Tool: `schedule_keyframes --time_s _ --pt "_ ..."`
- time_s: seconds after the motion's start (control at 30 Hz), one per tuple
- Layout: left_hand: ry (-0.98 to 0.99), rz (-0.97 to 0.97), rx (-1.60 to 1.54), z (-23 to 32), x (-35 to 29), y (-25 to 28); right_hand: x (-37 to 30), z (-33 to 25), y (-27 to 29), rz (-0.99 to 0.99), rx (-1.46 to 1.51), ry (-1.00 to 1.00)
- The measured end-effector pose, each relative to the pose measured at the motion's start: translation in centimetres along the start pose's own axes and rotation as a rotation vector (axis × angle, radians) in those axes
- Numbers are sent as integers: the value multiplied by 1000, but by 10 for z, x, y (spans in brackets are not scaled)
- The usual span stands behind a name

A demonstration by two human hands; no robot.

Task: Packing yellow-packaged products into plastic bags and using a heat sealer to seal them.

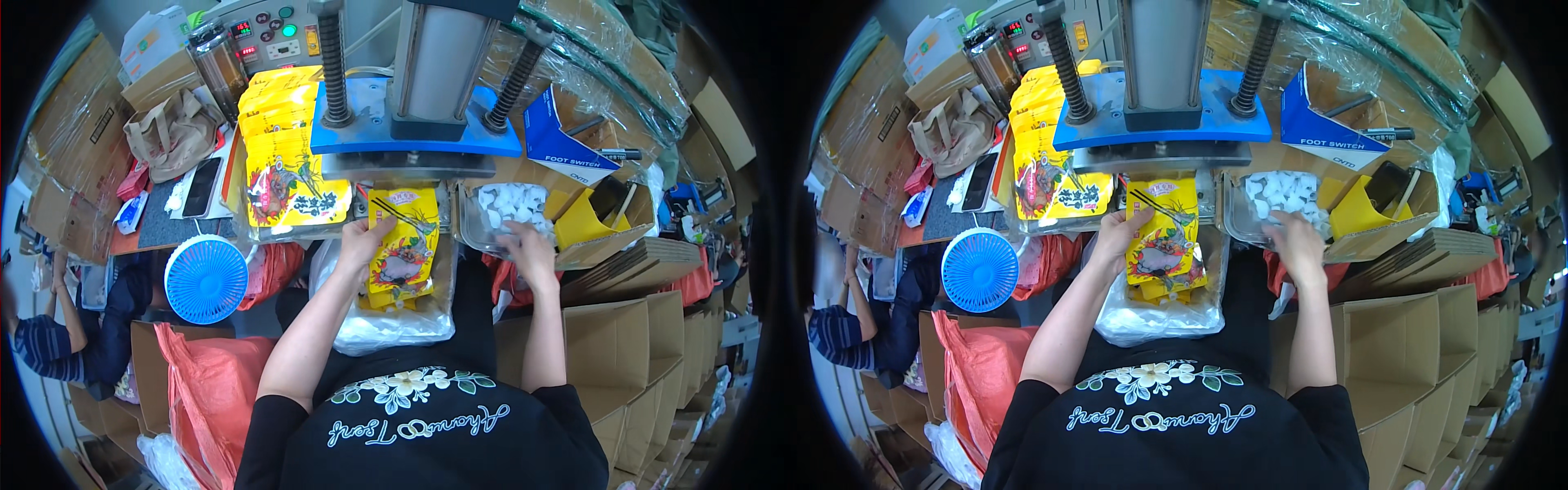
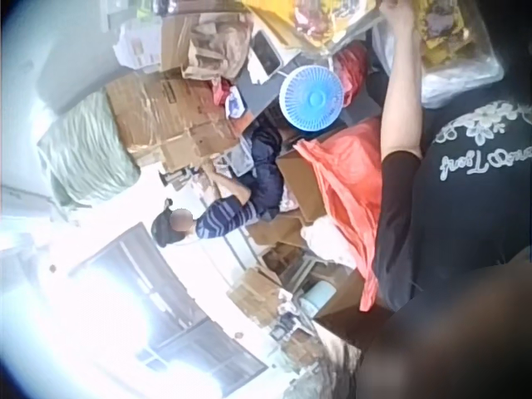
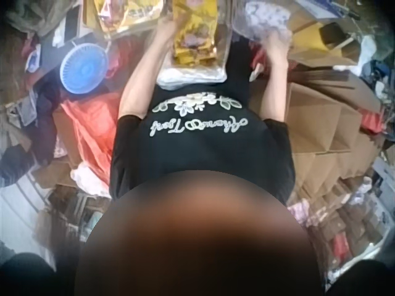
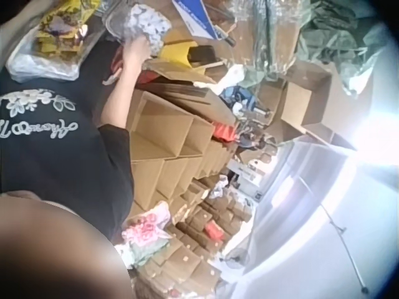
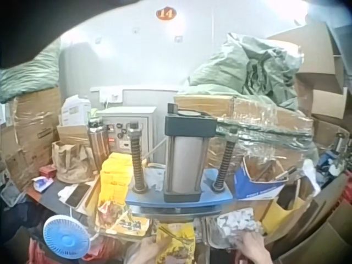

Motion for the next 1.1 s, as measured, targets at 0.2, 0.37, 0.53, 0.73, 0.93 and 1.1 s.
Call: schedule_keyframes --time_s 0.2,0.37,0.53,0.73,0.93,1.1 --pt "-477 177 746 34 -8 31 15 -17 -27 -6 114 76" --pt "-849 576 1549 21 -37 90 22 10 -32 123 437 22" --pt "-938 606 1232 39 -64 91 15 -2 -18 18 802 -59" --pt "-525 226 622 15 -78 54 8 -93 -6 -124 863 167" --pt "-516 -5 650 -27 -77 35 -4 -127 -30 -538 1041 123" --pt "-286 -31 623 -26 -54 30 10 -114 -43 -368 1067 128"
Point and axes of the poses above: each hand's wrist, its own x-axis towards the middle knuckle, its own y-axis out of the back of the hand, z = x × y, the point moved 2 cm from there along x, towards the middle knuckle, and after that the axes turned 5 degrees about x, right-handed, at the moved point
